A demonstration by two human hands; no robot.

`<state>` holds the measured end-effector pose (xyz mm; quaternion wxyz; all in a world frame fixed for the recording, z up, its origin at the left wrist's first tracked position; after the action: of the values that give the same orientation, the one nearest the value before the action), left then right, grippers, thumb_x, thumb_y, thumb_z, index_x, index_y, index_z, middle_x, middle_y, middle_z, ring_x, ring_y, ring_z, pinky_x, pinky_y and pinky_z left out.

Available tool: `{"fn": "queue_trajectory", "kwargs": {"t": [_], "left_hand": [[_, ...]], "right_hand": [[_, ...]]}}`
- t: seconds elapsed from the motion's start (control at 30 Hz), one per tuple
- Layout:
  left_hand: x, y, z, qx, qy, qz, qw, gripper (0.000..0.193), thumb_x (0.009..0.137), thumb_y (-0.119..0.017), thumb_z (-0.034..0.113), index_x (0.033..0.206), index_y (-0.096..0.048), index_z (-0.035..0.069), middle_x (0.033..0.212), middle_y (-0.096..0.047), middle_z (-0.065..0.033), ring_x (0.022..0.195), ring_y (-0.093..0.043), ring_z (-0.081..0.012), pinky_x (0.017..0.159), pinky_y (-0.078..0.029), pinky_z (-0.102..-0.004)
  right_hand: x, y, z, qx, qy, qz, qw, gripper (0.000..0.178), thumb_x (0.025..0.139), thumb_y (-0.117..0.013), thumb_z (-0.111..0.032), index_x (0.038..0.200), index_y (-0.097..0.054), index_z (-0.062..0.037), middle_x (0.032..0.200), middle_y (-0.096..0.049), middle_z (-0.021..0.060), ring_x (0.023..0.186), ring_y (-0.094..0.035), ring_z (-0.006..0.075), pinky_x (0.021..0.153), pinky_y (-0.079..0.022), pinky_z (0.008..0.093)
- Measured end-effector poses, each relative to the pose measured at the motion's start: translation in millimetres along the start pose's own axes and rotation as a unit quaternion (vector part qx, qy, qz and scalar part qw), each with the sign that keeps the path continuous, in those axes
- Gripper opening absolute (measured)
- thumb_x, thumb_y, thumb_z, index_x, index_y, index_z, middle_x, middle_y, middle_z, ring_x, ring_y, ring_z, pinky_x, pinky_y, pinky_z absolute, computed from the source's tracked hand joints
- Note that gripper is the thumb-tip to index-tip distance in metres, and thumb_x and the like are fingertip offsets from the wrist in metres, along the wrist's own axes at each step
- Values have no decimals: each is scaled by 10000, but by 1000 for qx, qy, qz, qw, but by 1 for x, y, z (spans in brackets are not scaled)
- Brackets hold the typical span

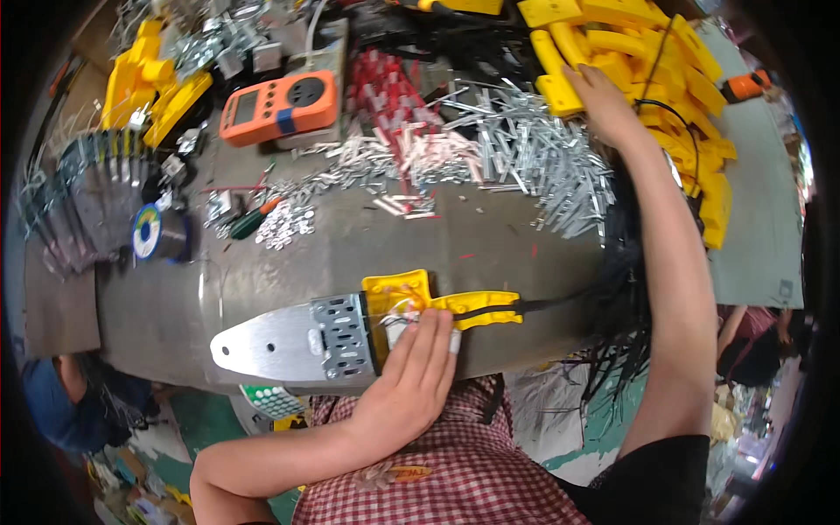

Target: Soldering components and assembling the yellow plastic housing of a handheld electronic device.

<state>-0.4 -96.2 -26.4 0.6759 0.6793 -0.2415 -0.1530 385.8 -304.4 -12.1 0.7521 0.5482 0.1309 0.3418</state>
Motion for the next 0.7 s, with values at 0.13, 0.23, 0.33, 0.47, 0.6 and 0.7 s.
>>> {"fn": "queue_trajectory", "kwargs": {"t": [0.13, 0.23, 0.33, 0.47, 0.6, 0.7], "left_hand": [[2, -6, -1, 15, 0, 10, 1000, 399, 816, -492, 198, 1080, -583, -87, 1281, -477, -303, 1215, -458, -420, 1026, -349, -486], [-3, -7, -2, 12, 17, 0, 1000, 404, 812, -496, 198, 1081, -579, -92, 1280, -475, -308, 1211, -458, -424, 1021, -355, -489], [-4, -5, -3, 11, 17, -4, 1000, 405, 804, -501, 192, 1077, -578, -98, 1281, -469, -317, 1211, -455, -430, 1019, -356, -494], [1, -2, -1, -17, 15, -6, 1000, 400, 784, -513, 173, 1060, -577, -109, 1288, -450, -334, 1216, -442, -445, 1016, -354, -508], [0, -3, 2, -22, 15, -17, 999, 383, 765, -521, 165, 1031, -587, -104, 1304, -425, -347, 1229, -420, -460, 1025, -333, -532], [1, -2, 1, -24, 14, -17, 999, 381, 761, -522, 166, 1026, -592, -99, 1305, -423, -349, 1233, -415, -462, 1030, -326, -536]], "right_hand": [[-15, 13, 2, 40, 18, 15, 999, 662, 774, -601, -66, 1390, -368, -129, 1211, -498, 185, 1123, -503, 352, 962, -413, 397], [-37, 84, -61, 141, -68, 2, 988, 718, 714, -680, -127, 1372, -393, -115, 1160, -506, 189, 1078, -510, 363, 948, -420, 402], [-84, 109, -121, 239, -40, 70, 968, 681, 744, -692, -252, 1347, -424, -83, 1131, -517, 186, 1050, -526, 360, 918, -430, 390], [-102, 89, -142, 307, -32, -78, 948, 522, 803, -650, -265, 1253, -515, -37, 1121, -535, 172, 1041, -540, 347, 920, -425, 382], [-74, 66, -119, 167, 167, 98, 967, 275, 800, -570, -153, 1040, -623, -31, 1098, -557, 143, 1034, -536, 328, 891, -444, 376], [-71, 52, -121, 210, 196, 68, 955, 307, 748, -578, -83, 1048, -603, -20, 1100, -556, 140, 1059, -526, 324, 893, -440, 379]]}}
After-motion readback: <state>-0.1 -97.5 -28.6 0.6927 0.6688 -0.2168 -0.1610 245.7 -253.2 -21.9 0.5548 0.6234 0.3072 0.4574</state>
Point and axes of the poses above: each hand's wrist, its own x-axis towards the middle knuckle, its own y-axis out of the back of the hand, z = x × y, the point moved 2 cm from there along x, towards the middle knuckle
